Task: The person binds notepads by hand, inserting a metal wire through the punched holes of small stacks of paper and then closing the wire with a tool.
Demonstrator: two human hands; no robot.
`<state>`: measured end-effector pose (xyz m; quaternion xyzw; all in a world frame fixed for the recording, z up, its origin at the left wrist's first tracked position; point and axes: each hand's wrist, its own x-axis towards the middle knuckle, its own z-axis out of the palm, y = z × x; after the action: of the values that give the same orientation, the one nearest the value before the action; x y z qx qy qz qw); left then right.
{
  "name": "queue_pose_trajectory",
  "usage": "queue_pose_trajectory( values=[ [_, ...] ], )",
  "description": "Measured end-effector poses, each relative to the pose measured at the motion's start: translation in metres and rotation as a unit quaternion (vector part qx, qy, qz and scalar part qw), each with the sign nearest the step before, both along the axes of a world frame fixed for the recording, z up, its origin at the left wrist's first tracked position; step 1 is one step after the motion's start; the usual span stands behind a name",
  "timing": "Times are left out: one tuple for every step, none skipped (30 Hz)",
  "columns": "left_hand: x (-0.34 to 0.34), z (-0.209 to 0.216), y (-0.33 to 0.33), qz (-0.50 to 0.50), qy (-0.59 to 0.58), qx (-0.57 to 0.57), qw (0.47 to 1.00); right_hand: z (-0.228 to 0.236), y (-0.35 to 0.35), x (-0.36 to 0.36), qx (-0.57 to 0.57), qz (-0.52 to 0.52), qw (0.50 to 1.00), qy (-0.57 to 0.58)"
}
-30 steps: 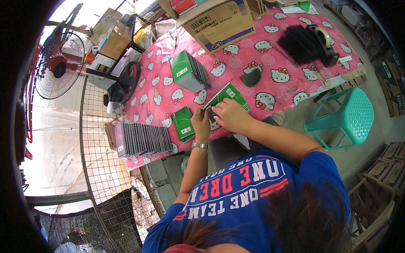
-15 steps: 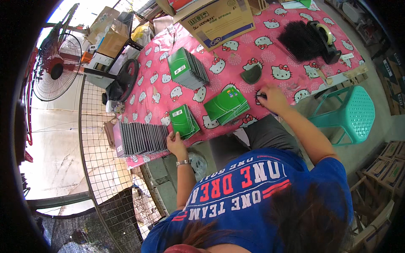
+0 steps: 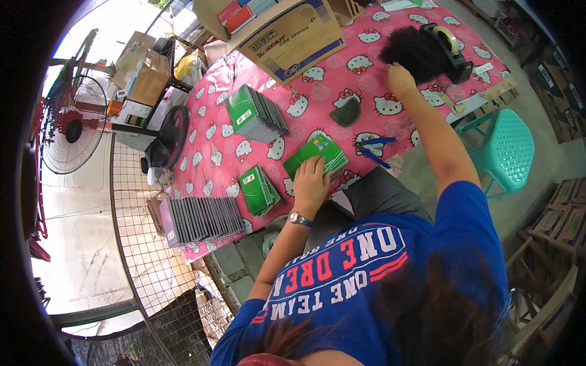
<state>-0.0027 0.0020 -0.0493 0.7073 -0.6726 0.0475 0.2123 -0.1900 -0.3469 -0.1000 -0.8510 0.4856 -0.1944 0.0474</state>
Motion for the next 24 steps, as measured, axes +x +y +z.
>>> queue_pose_trajectory(
  values=[
    [0.000, 0.000, 0.005, -0.008, -0.025, 0.023, 0.999, 0.005, 0.007, 0.000, -0.047, 0.049, 0.995, -0.075],
    [0.000, -0.001, 0.011, -0.015, -0.050, 0.046, 0.998, 0.011, 0.015, -0.002, -0.047, 0.048, 0.995, -0.076],
    [0.000, 0.001, 0.019, -0.014, -0.052, 0.047, 0.997, 0.022, 0.028, -0.001, -0.016, 0.105, 0.985, -0.132],
    [0.000, 0.004, 0.025, -0.028, -0.056, 0.076, 0.995, 0.029, 0.045, 0.001, 0.013, 0.161, 0.969, -0.188],
    [0.002, 0.008, 0.029, -0.042, -0.060, 0.105, 0.992, 0.035, 0.070, 0.008, 0.040, 0.211, 0.944, -0.249],
    [0.006, 0.014, 0.028, -0.047, -0.058, 0.104, 0.992, 0.041, 0.098, 0.012, 0.064, 0.254, 0.915, -0.307],
    [0.012, 0.023, 0.029, -0.073, -0.011, 0.111, 0.991, 0.057, 0.128, 0.016, 0.154, 0.273, 0.904, -0.292],
    [0.016, 0.033, 0.030, -0.099, 0.036, 0.116, 0.988, 0.075, 0.153, 0.017, 0.241, 0.288, 0.885, -0.275],
    [0.018, 0.043, 0.024, -0.089, 0.053, 0.106, 0.989, 0.076, 0.169, 0.019, 0.223, 0.311, 0.888, -0.254],
    [0.021, 0.043, 0.021, -0.086, 0.052, 0.105, 0.989, 0.074, 0.181, 0.025, 0.204, 0.338, 0.889, -0.232],
    [0.025, 0.041, 0.017, -0.077, 0.035, 0.084, 0.993, 0.068, 0.189, 0.032, 0.204, 0.342, 0.888, -0.232],
    [0.030, 0.036, 0.014, -0.068, 0.017, 0.062, 0.996, 0.059, 0.196, 0.039, 0.213, 0.333, 0.881, -0.260],
    [0.033, 0.030, 0.010, -0.093, -0.004, 0.054, 0.994, 0.056, 0.202, 0.045, 0.222, 0.324, 0.874, -0.288],
    [0.033, 0.025, 0.015, -0.090, -0.006, 0.054, 0.994, 0.053, 0.207, 0.049, 0.221, 0.327, 0.872, -0.289],
    [0.030, 0.024, 0.017, -0.090, -0.006, 0.063, 0.994, 0.053, 0.209, 0.049, 0.233, 0.332, 0.868, -0.285],
    [0.028, 0.024, 0.018, -0.090, -0.006, 0.071, 0.993, 0.053, 0.211, 0.050, 0.245, 0.337, 0.864, -0.282],
    [0.031, 0.025, 0.018, -0.091, -0.006, 0.070, 0.993, 0.054, 0.212, 0.051, 0.231, 0.349, 0.864, -0.280],
    [0.032, 0.032, 0.016, -0.072, 0.020, 0.067, 0.995, 0.054, 0.213, 0.049, 0.231, 0.347, 0.866, -0.278],
    [0.032, 0.038, 0.015, -0.054, 0.047, 0.065, 0.995, 0.055, 0.213, 0.048, 0.211, 0.360, 0.860, -0.294],
    [0.032, 0.041, 0.010, -0.056, 0.049, 0.064, 0.995, 0.055, 0.214, 0.046, 0.191, 0.372, 0.854, -0.310],
    [0.033, 0.044, 0.006, -0.041, 0.036, 0.044, 0.998, 0.059, 0.216, 0.046, 0.191, 0.375, 0.853, -0.309],
    [0.034, 0.046, 0.003, -0.025, 0.023, 0.024, 0.999, 0.064, 0.218, 0.047, 0.187, 0.359, 0.859, -0.314],
    [0.033, 0.046, 0.001, -0.023, 0.023, 0.023, 0.999, 0.067, 0.219, 0.048, 0.182, 0.342, 0.865, -0.318],
    [0.031, 0.044, -0.002, -0.025, 0.010, 0.011, 1.000, 0.066, 0.218, 0.051, 0.182, 0.340, 0.866, -0.319]
  ],
)
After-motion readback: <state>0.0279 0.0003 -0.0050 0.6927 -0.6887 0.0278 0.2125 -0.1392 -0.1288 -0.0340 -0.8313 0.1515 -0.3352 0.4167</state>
